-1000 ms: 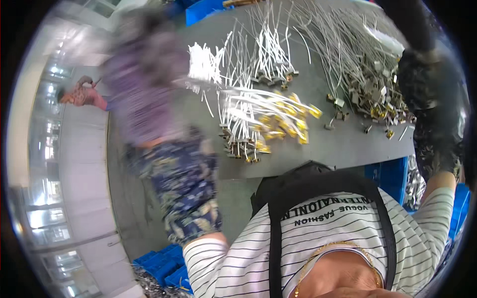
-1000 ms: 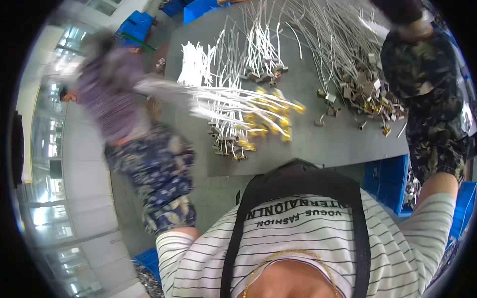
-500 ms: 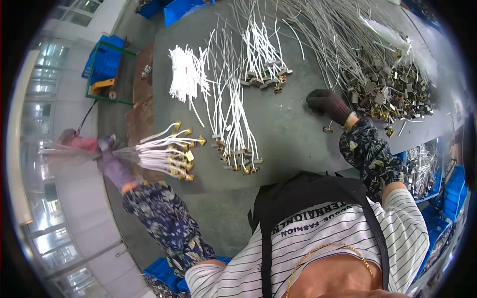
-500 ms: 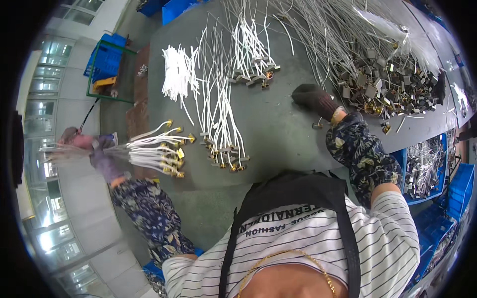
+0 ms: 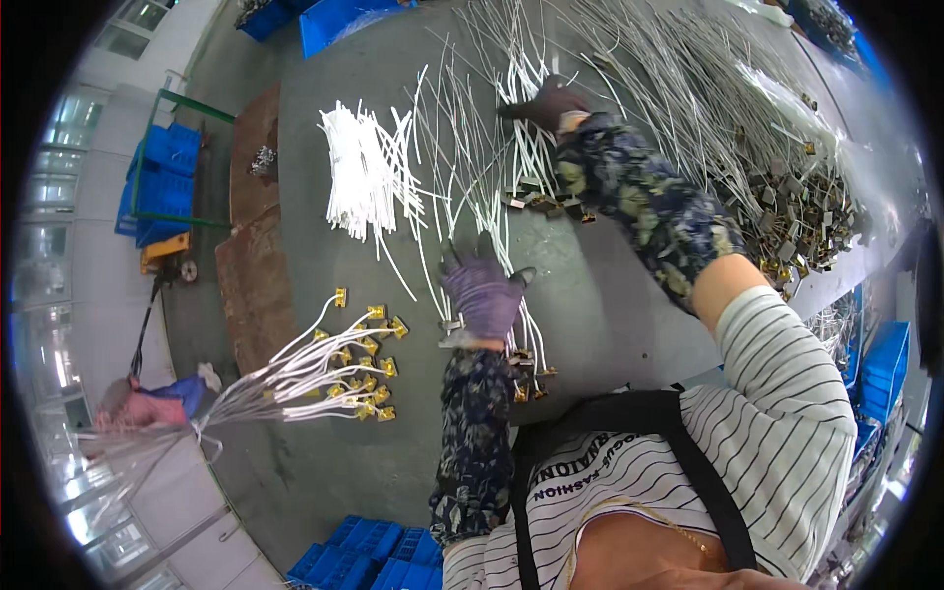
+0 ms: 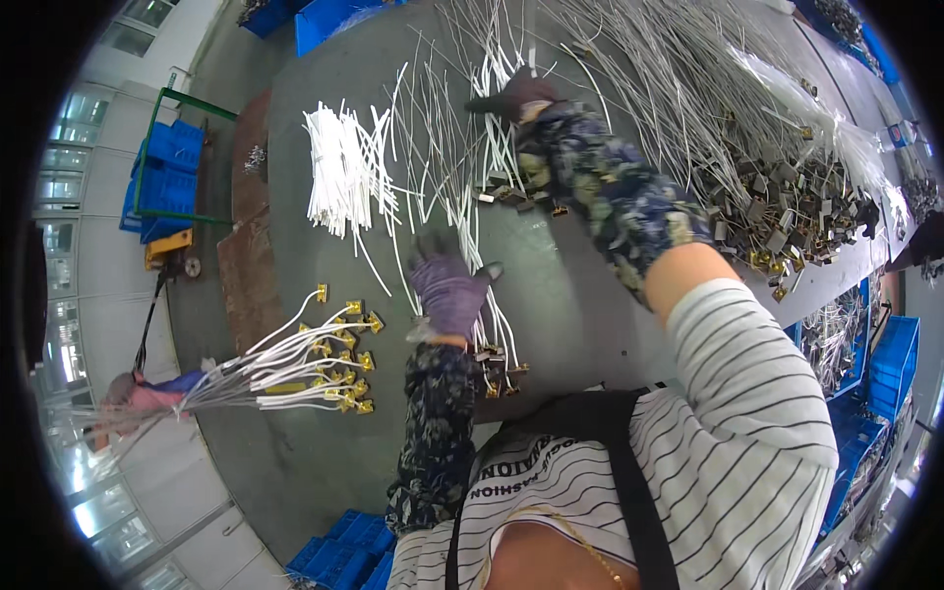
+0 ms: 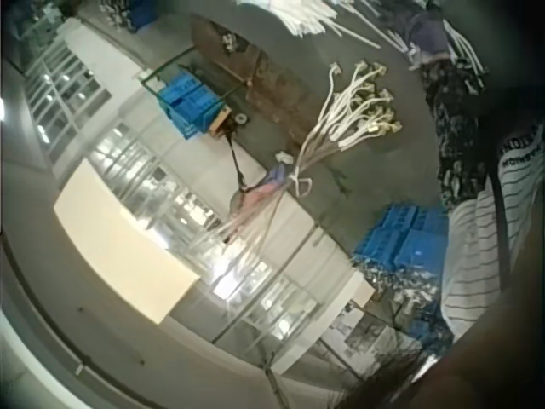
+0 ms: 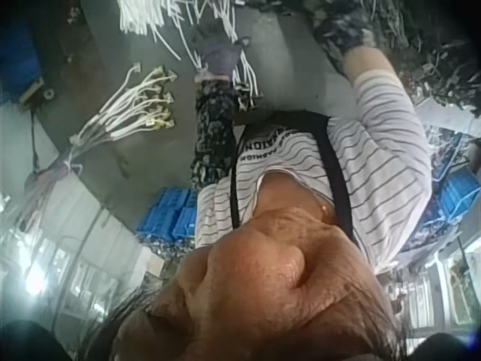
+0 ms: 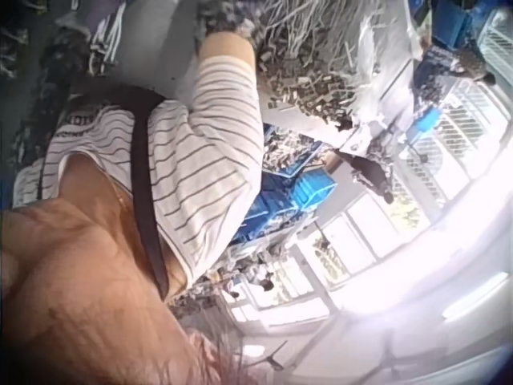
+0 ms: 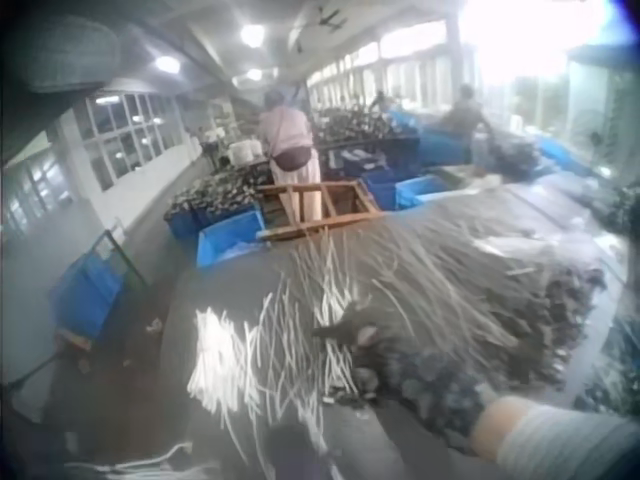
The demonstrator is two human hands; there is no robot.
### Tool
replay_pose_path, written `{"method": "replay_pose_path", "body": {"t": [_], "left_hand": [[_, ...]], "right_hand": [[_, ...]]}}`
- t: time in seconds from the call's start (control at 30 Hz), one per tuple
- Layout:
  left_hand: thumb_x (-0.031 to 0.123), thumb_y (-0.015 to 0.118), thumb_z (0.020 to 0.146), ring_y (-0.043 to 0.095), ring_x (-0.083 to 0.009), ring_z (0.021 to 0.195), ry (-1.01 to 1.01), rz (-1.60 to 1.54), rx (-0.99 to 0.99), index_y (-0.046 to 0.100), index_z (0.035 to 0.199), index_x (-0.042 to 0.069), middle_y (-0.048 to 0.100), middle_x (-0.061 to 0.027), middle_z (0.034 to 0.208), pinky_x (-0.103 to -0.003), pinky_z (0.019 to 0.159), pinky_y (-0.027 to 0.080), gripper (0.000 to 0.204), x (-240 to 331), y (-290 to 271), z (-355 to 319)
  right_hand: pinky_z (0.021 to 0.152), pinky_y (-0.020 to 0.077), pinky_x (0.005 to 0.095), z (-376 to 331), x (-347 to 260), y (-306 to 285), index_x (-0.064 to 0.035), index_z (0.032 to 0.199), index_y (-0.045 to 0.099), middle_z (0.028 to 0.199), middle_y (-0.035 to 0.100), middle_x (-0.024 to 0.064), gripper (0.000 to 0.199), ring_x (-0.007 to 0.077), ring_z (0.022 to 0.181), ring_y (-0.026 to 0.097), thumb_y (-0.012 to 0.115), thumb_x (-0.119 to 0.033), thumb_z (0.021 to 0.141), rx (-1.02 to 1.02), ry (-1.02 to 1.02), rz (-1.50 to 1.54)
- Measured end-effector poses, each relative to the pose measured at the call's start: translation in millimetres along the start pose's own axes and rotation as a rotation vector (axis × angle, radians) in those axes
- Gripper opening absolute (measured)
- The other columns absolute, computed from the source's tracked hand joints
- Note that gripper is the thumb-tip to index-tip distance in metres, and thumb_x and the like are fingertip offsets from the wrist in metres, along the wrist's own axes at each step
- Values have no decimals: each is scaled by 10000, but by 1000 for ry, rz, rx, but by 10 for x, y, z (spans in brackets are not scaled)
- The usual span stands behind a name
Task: Organizing and counting bundles of white electrical wires at a manual assembly station.
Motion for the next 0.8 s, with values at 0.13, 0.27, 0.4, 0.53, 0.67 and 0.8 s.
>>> {"method": "replay_pose_path", "body": {"t": [0.13,0.27,0.4,0.53,0.67,0.8], "left_hand": [[448,752,664,368,-349,1270,-120,13,-40,459,1303,78,453,-161,1322,-538,1022,284,795,-500,522,-101],[417,727,687,362,-345,1271,158,-55,22,448,1308,77,451,-158,1319,-547,1013,277,761,523,210,419],[409,734,680,347,-351,1286,-105,22,-98,431,1324,86,447,-155,1322,-550,1020,265,781,-506,576,-122],[441,714,735,370,-370,1290,-75,108,-18,466,1264,86,443,-153,1350,-538,998,302,684,-179,391,10],[449,685,790,517,-356,1163,141,-130,-45,488,1217,57,549,-186,1233,-481,917,405,612,661,244,96],[544,559,879,632,-396,919,-132,-606,-367,563,1072,-41,632,-267,955,-482,766,479,616,880,1182,95]], "right_hand": [[672,519,348,-117,-422,423,21,971,675,894,680,110,354,233,765,649,613,-290,814,86,-132,-20],[737,546,421,1401,1991,370,48,1049,635,937,677,161,449,331,821,661,678,-289,755,-290,89,-745],[677,530,397,-328,480,546,-69,715,716,772,676,120,130,246,737,677,641,-157,775,-112,-795,201],[702,483,390,-1242,1069,149,-181,633,715,771,677,59,110,303,742,623,622,-180,692,100,-826,402],[752,482,372,-1348,1234,255,-162,666,721,841,675,94,57,269,849,628,664,-158,668,-8,-496,533],[678,492,335,-1397,1152,409,-5,833,691,782,696,129,243,204,720,655,713,-58,596,-55,-313,676]]}}
Point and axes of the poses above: each hand's wrist, its own z-axis towards the middle knuckle, its own y-axis out of the palm, x = y × z, the point moved 9 cm from there along z, towards the middle knuckle
